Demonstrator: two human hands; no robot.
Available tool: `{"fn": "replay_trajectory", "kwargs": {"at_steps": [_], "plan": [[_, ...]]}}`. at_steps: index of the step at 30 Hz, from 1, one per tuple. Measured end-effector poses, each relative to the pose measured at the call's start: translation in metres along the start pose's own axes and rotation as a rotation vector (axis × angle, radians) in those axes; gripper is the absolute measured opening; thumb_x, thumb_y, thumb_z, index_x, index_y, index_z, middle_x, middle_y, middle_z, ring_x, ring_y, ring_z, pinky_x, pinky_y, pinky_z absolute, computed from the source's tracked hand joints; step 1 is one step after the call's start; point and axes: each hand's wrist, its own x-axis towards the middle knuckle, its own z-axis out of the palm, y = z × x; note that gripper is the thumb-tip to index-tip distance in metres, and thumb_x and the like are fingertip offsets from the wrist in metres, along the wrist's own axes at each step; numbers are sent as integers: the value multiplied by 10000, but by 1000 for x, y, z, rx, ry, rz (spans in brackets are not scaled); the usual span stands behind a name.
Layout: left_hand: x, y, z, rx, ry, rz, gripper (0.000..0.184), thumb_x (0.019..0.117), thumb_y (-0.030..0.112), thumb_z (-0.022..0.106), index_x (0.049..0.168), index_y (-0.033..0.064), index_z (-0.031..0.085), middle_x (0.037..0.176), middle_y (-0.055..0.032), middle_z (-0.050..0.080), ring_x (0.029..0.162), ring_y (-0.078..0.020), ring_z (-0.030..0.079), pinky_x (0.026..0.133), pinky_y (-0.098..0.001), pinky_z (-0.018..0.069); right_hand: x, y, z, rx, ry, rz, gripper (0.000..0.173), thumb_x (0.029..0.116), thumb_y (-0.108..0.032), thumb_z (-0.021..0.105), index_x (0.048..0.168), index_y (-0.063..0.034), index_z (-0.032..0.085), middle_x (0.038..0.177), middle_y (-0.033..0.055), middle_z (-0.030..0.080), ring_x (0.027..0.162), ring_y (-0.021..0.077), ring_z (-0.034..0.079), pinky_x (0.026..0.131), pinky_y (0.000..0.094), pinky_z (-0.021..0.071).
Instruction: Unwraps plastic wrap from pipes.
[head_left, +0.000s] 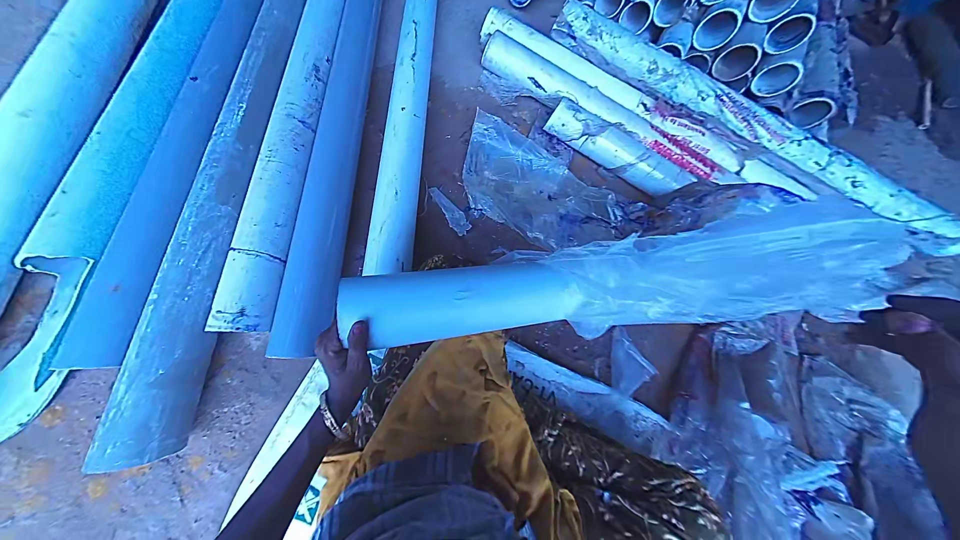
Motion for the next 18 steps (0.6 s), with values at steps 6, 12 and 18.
{"fn": "replay_trajectory", "kwargs": {"at_steps": [6,12,18], "plan": [[-3,0,-6,66,-32,12,431,1037,231,498,733,-62,582,685,84,630,763,180,598,737,-59,484,-86,-51,160,186,-503,-444,278,962,-131,643,1142,60,734,1042,150,739,945,113,709,869,205,561],[-10,2,-12,149,-57,11,525,1042,297,477,764,-132,596,705,-41,633,786,125,595,787,-87,453,-107,-80,223,-45,-395,-532,112,918,-1,625,881,46,720,836,195,700,774,329,713,691,415,577],[-15,-4,-15,88,-77,73,519,1072,335,469,835,-106,608,788,-26,666,887,154,593,854,-77,455,-71,-81,157,33,-402,-453,210,993,-97,557,999,24,730,910,111,693,823,94,645,784,222,520]]}}
